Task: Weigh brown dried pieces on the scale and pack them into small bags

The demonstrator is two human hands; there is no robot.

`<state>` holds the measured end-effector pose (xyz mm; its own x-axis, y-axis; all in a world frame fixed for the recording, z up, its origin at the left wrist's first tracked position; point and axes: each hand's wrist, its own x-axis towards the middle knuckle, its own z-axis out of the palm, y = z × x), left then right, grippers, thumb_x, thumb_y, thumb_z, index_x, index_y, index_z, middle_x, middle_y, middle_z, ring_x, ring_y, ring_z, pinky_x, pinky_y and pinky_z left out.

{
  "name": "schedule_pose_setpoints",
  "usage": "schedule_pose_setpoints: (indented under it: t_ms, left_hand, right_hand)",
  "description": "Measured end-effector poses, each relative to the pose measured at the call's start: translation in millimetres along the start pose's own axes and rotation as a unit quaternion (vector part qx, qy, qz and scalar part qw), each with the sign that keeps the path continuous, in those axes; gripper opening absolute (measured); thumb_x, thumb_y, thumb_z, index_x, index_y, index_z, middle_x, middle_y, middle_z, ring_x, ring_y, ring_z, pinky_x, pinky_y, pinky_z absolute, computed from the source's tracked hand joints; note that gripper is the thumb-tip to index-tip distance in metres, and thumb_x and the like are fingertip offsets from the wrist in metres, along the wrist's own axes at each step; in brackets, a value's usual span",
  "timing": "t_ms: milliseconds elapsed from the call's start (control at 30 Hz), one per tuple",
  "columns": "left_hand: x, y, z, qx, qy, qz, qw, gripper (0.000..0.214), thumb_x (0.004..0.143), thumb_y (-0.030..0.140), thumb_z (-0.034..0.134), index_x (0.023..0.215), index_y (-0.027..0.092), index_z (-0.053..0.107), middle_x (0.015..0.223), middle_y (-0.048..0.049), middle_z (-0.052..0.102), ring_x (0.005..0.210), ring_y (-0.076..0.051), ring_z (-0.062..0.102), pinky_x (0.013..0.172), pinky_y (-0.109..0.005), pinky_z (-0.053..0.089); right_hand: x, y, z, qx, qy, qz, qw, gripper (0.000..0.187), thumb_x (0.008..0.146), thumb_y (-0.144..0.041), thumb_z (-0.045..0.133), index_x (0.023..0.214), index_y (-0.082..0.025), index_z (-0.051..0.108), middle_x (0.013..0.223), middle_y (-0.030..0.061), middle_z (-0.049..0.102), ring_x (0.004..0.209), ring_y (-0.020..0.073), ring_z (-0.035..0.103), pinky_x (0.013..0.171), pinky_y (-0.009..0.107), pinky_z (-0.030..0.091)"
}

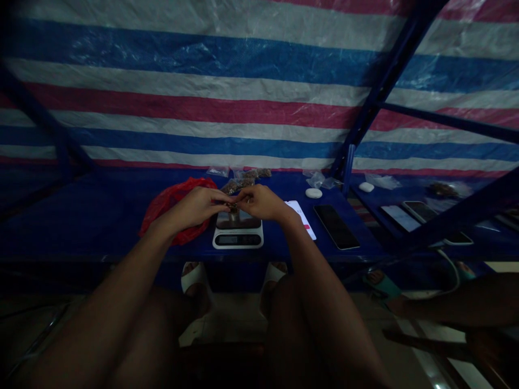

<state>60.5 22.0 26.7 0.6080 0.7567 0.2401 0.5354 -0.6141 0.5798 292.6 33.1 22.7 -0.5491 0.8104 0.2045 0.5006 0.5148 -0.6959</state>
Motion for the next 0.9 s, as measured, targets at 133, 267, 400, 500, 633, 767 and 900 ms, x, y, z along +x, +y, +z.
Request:
schedule_pose_setpoints:
  t_ms: [133,267,400,500,633,767,900]
  left_hand:
    - [-1.2,0.6,-0.6,0.005,0.013,-0.023,1.000,0.027,0.091,0.023,0.072,0.116,0.024,0.082,0.115,-0.0050,0.082,0.103,-0.024,0.077,0.096,-0.033,0.057]
    - [-2.4,3.7,-3.1,-0.010,0.017,-0.052,0.998,0.028,0.090,0.023,0.075,0.117,0.025,0.082,0.112,-0.0041,0.083,0.099,-0.023,0.077,0.096,-0.034,0.057]
    - [-2.8,6.9,-5.1,-0.013,0.019,-0.056,0.998,0.026,0.089,0.022,0.076,0.114,0.023,0.082,0.108,-0.0044,0.083,0.096,-0.023,0.077,0.094,-0.033,0.058]
    - [-3.2,8.0,-5.8,-0.013,0.019,-0.060,0.998,0.026,0.089,0.021,0.075,0.114,0.021,0.082,0.105,-0.0051,0.083,0.093,-0.022,0.077,0.092,-0.032,0.059]
    - [-3.5,6.8,-5.2,-0.006,0.012,-0.050,0.999,0.027,0.091,0.023,0.073,0.117,0.020,0.081,0.109,-0.0052,0.083,0.097,-0.022,0.076,0.091,-0.030,0.057]
    - [-3.9,7.4,-4.9,0.004,0.014,-0.048,0.999,0.027,0.093,0.026,0.071,0.118,0.020,0.080,0.110,-0.0052,0.082,0.099,-0.022,0.076,0.089,-0.029,0.056]
    - [-4.8,8.8,-6.1,-0.003,0.021,-0.052,0.998,0.026,0.092,0.027,0.072,0.116,0.020,0.081,0.109,-0.0047,0.082,0.096,-0.021,0.075,0.087,-0.029,0.055]
  right_hand:
    - [0.8,0.9,1.2,0.002,-0.001,-0.005,1.000,0.022,0.089,-0.029,0.068,0.100,-0.017,0.083,0.097,0.0082,0.082,0.087,0.0208,0.073,0.079,0.032,0.053]
    - [0.1,-0.2,-0.2,-0.005,-0.003,-0.007,1.000,0.020,0.089,-0.026,0.066,0.098,-0.017,0.082,0.096,0.0073,0.082,0.086,0.0206,0.073,0.079,0.032,0.053]
    - [-0.2,-1.4,-1.4,-0.009,-0.007,-0.002,1.000,0.020,0.087,-0.022,0.066,0.096,-0.016,0.082,0.094,0.0073,0.082,0.084,0.0196,0.072,0.078,0.030,0.052]
    - [1.2,-0.3,-0.6,-0.016,-0.002,-0.003,1.000,0.020,0.087,-0.022,0.066,0.096,-0.016,0.083,0.093,0.0070,0.082,0.083,0.0192,0.072,0.077,0.030,0.052]
    - [3.7,2.9,1.6,-0.019,-0.002,-0.012,1.000,0.020,0.089,-0.025,0.066,0.096,-0.016,0.082,0.092,0.0072,0.081,0.080,0.0182,0.070,0.076,0.029,0.051]
    - [4.1,3.8,2.2,-0.012,0.005,-0.015,1.000,0.021,0.090,-0.027,0.066,0.096,-0.015,0.082,0.091,0.0071,0.081,0.080,0.0185,0.070,0.074,0.029,0.050]
    - [2.9,2.1,0.8,-0.014,0.015,-0.012,1.000,0.021,0.090,-0.026,0.065,0.096,-0.015,0.082,0.094,0.0079,0.081,0.085,0.0202,0.072,0.077,0.030,0.051]
